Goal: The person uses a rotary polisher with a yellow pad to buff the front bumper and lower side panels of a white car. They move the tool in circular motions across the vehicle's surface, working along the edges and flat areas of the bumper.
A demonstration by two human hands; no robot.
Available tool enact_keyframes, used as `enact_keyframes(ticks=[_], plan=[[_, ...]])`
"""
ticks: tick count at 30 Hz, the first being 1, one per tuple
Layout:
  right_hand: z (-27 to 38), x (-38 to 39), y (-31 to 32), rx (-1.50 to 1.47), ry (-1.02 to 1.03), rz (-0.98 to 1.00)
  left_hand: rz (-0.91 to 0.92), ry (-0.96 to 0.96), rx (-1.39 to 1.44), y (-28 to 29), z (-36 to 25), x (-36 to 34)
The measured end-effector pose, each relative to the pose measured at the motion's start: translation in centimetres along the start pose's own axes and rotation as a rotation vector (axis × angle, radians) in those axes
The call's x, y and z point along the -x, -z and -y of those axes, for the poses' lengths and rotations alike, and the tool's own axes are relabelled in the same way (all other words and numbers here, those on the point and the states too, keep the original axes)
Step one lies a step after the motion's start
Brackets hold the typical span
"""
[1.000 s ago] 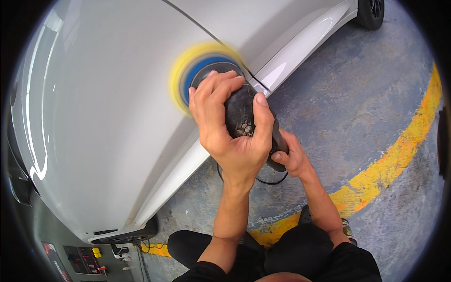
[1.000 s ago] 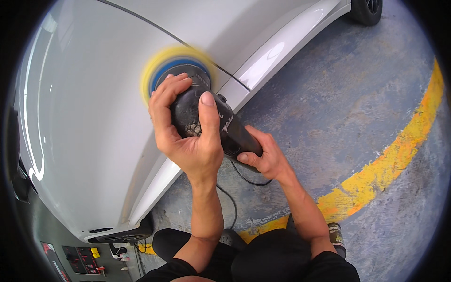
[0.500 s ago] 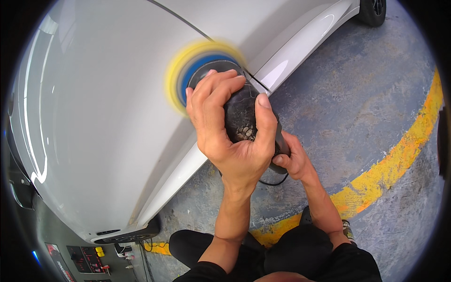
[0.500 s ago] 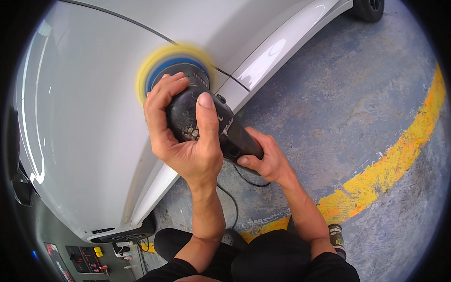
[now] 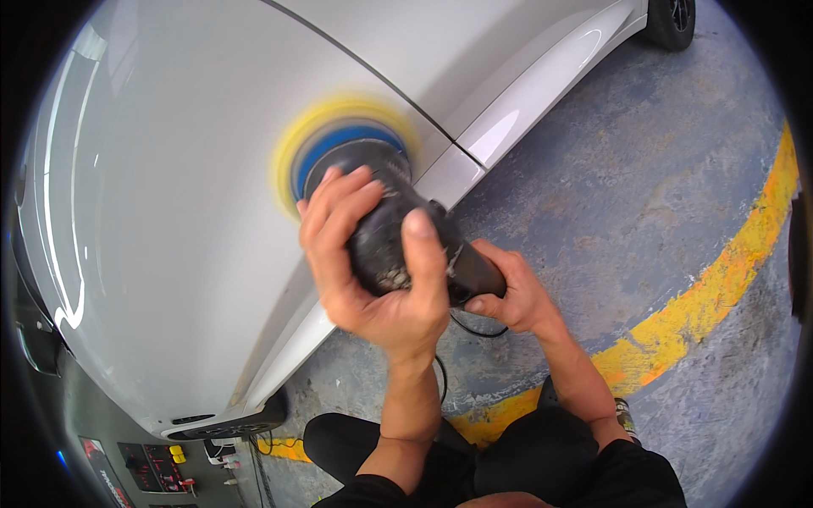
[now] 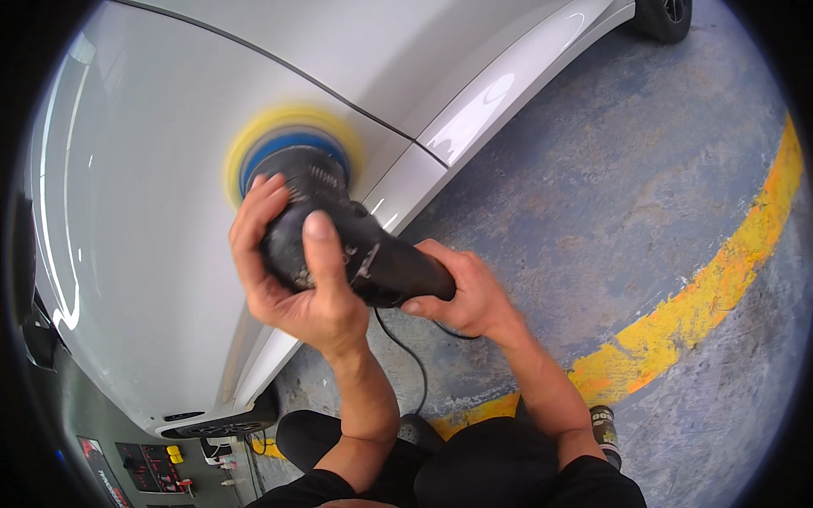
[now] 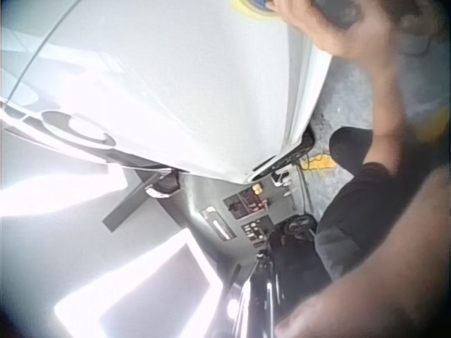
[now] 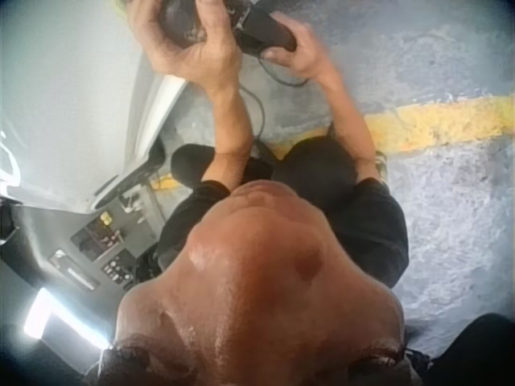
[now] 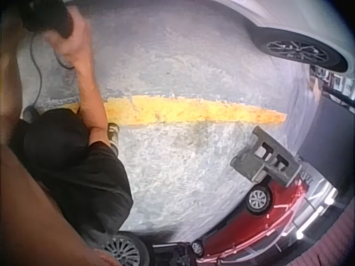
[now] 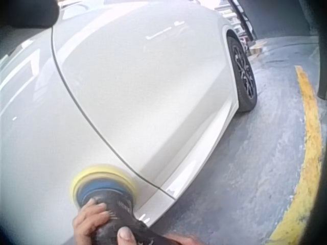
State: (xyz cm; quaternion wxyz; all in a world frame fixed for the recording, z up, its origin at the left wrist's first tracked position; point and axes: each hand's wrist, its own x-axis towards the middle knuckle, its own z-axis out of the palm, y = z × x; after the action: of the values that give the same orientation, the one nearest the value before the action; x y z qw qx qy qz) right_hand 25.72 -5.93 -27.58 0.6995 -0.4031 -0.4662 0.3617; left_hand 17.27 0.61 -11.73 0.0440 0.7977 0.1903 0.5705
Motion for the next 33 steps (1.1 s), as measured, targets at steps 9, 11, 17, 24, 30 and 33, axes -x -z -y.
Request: enact_keyframes(ticks=[9,11,17,24,30,33], plan=[[-0.4,-0.4,0.5,-0.032,0.009,-0.033,-0.005,-0.028,0.021,-0.6,0.2,-0.1],[-0.7,-0.3,0.5,-0.071,0.022,-0.066,0.018,-0.045,0.022,-1.6,0.0,-0.4],[-0.7,0.1,0.8,-0.146,-0.016,-0.081,0.09,-0.053,0.018,-2.4,-0.5,-0.8],[-1.5,0.9,0.7,-0.192,-0.033,-0.123,0.123,-0.067,-0.008,-3.3,-0.6,-0.3],[-1.4,1.0,0.8,-0.185,-0.051,-0.097,0.133,-0.046,-0.018,-3.4,-0.8,-0.3],[-1.8,1.1,0.7,-0.199,-0.046,-0.108,0.13,-0.034,-0.009,-3.4,-0.7,-0.2]])
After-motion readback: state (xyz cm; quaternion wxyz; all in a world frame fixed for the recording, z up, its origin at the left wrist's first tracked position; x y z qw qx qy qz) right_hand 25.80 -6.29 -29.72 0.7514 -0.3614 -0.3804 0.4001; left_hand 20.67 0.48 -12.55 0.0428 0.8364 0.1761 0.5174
